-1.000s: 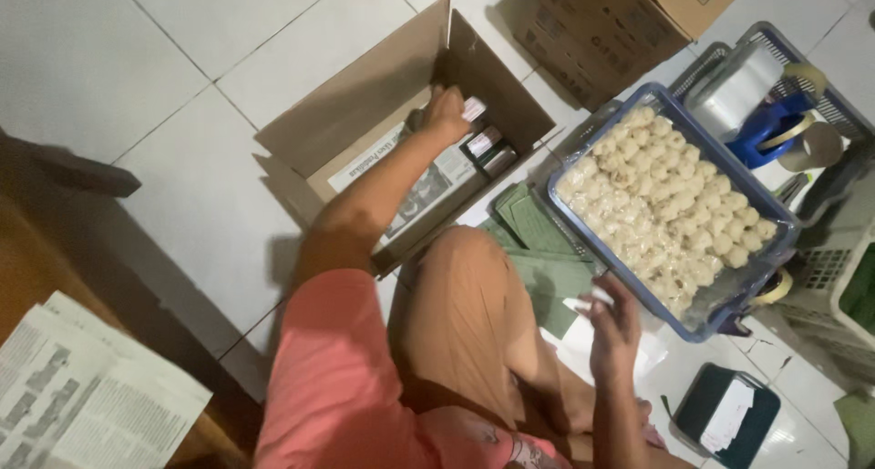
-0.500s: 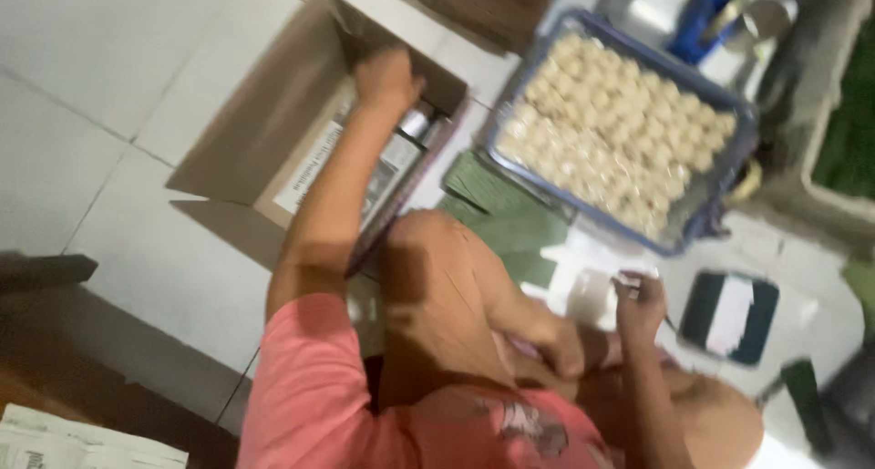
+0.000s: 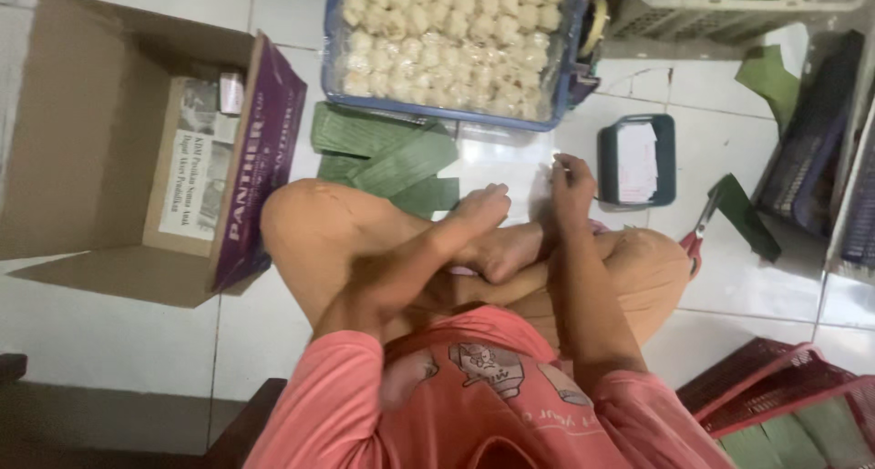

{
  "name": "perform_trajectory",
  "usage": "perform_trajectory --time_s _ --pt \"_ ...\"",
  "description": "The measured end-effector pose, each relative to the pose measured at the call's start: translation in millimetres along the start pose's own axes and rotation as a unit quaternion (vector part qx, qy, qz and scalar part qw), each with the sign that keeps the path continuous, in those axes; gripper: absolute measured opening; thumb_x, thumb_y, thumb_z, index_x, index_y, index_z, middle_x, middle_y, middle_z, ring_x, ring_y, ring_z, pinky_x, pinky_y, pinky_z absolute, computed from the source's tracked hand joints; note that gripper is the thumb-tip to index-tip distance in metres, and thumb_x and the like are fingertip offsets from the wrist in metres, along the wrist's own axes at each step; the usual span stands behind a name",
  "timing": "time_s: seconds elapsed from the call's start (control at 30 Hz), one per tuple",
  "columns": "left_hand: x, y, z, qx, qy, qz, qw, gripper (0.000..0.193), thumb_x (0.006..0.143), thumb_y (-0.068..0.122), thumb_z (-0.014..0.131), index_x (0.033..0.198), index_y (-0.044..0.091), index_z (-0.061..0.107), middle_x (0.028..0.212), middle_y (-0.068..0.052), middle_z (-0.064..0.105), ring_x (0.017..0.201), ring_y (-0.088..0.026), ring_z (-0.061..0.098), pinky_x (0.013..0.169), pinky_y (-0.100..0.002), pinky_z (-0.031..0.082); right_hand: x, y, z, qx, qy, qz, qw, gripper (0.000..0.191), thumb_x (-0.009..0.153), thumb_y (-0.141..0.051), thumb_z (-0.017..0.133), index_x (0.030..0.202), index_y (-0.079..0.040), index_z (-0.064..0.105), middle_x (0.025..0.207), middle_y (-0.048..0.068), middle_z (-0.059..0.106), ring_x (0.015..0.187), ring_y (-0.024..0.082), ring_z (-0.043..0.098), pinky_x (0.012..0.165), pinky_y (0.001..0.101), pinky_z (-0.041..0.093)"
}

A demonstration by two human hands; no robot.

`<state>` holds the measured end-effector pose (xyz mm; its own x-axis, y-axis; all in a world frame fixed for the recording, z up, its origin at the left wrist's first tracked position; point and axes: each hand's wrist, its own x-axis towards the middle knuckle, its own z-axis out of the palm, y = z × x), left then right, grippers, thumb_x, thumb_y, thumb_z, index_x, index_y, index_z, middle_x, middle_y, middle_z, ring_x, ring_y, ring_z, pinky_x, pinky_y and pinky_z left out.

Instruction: The person sits on the floor and wraps round food items one at a time in clear plastic wrap, then places the wrapped items into a cardboard box. They occasionally take a small box or packet from the box and handle it before continuing wrapping.

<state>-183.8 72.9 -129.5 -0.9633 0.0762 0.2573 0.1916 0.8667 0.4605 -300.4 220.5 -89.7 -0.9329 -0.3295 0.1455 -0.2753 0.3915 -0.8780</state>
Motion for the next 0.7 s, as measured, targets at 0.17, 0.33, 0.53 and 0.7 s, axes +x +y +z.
perform_trajectory --time_s 0.17,0.33,0.53,0.7 --pt "18 33 28 0.054 -0.084 -0.045 0.994 0.018 0.086 0.002 0.055 0.093 0.005 0.071 0.099 -0.017 0.066 0.098 -0.036 0.066 0.084 -0.047 0.054 7 3 -22 0.029 0.004 0.056 0.998 0.024 0.095 -0.010 0.067 0.117 -0.003 0.072 0.099 0.012 0.072 0.076 0.017 0.069 0.069 0.0307 0.056" --pt "42 34 1 -0.043 -0.106 -0.310 0.944 0.026 0.075 0.028 0.079 0.086 0.006 0.073 0.089 -0.016 0.071 0.082 -0.034 0.068 0.074 -0.045 0.054 16 8 -34 0.050 0.010 0.071 0.996 0.025 0.094 -0.011 0.069 0.117 -0.004 0.073 0.099 0.010 0.074 0.074 0.015 0.068 0.069 0.0300 0.056" --pt "47 13 -10 -0.476 -0.053 -0.514 0.712 0.025 0.084 0.029 0.079 0.092 0.006 0.078 0.086 -0.010 0.079 0.072 -0.021 0.076 0.061 -0.039 0.062 28 22 -35 0.093 -0.026 0.147 0.984 0.025 0.092 -0.014 0.072 0.115 -0.004 0.073 0.093 0.008 0.074 0.069 0.014 0.066 0.062 0.0291 0.054" --pt "45 -1 -7 -0.536 -0.032 -0.543 0.645 0.021 0.086 0.023 0.077 0.098 0.006 0.073 0.090 -0.008 0.075 0.076 -0.021 0.074 0.066 -0.040 0.062 34 28 -30 0.144 -0.141 0.258 0.945 0.022 0.090 -0.016 0.072 0.106 -0.002 0.076 0.087 0.009 0.073 0.068 0.017 0.066 0.061 0.0298 0.054"
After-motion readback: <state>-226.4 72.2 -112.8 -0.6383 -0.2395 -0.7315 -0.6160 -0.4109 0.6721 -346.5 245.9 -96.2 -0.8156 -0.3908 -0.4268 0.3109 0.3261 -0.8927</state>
